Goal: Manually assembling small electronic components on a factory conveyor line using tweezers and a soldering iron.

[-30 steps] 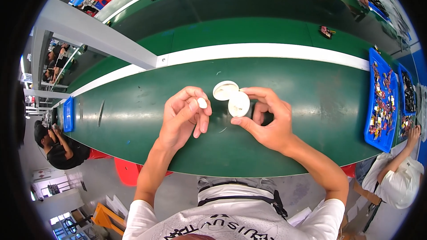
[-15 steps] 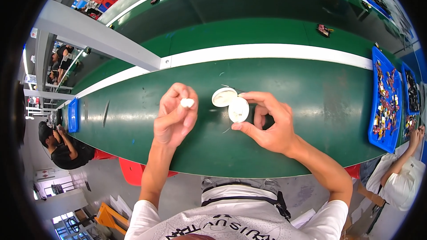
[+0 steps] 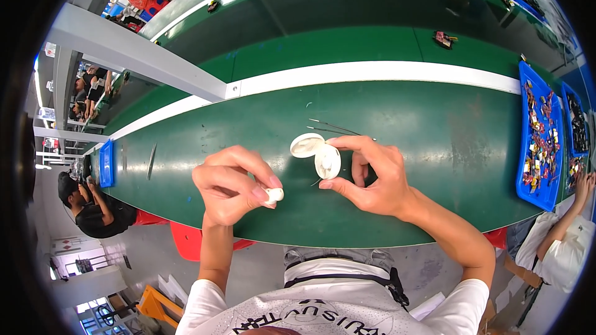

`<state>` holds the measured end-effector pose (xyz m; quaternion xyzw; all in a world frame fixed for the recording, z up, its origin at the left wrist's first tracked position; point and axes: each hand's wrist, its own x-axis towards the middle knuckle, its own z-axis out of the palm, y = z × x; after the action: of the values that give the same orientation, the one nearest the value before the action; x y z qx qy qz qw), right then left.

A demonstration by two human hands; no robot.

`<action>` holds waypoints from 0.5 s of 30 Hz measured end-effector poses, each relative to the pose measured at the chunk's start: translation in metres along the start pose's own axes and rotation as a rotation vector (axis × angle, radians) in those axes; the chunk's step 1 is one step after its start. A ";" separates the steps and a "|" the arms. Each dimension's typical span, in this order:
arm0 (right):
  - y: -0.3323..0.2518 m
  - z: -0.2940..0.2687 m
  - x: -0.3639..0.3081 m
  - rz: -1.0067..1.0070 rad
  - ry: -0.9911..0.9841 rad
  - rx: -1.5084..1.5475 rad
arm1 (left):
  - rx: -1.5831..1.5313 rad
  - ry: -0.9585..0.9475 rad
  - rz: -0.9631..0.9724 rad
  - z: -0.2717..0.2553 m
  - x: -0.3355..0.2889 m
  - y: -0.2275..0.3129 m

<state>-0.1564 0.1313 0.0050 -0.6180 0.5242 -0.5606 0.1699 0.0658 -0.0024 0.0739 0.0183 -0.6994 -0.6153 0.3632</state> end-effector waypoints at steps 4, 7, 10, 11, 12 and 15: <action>-0.002 -0.004 -0.001 0.026 -0.042 -0.015 | 0.099 -0.022 0.034 0.006 0.000 0.008; -0.002 -0.005 -0.002 0.024 -0.009 -0.019 | 0.074 -0.011 0.044 0.008 0.003 0.024; 0.000 -0.006 -0.004 0.064 -0.011 -0.001 | -0.206 -0.032 0.079 0.007 0.006 0.037; 0.000 -0.005 -0.004 0.072 -0.008 0.015 | -0.302 -0.207 0.137 -0.005 0.015 0.048; 0.002 -0.004 -0.004 0.079 -0.015 0.032 | -0.397 -0.375 0.198 -0.011 0.025 0.056; -0.003 -0.002 0.004 0.053 -0.082 0.029 | -0.470 -0.263 0.352 0.012 0.025 0.095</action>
<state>-0.1579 0.1298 0.0106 -0.6238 0.5251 -0.5375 0.2151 0.0810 0.0187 0.1698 -0.2671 -0.5715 -0.6850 0.3646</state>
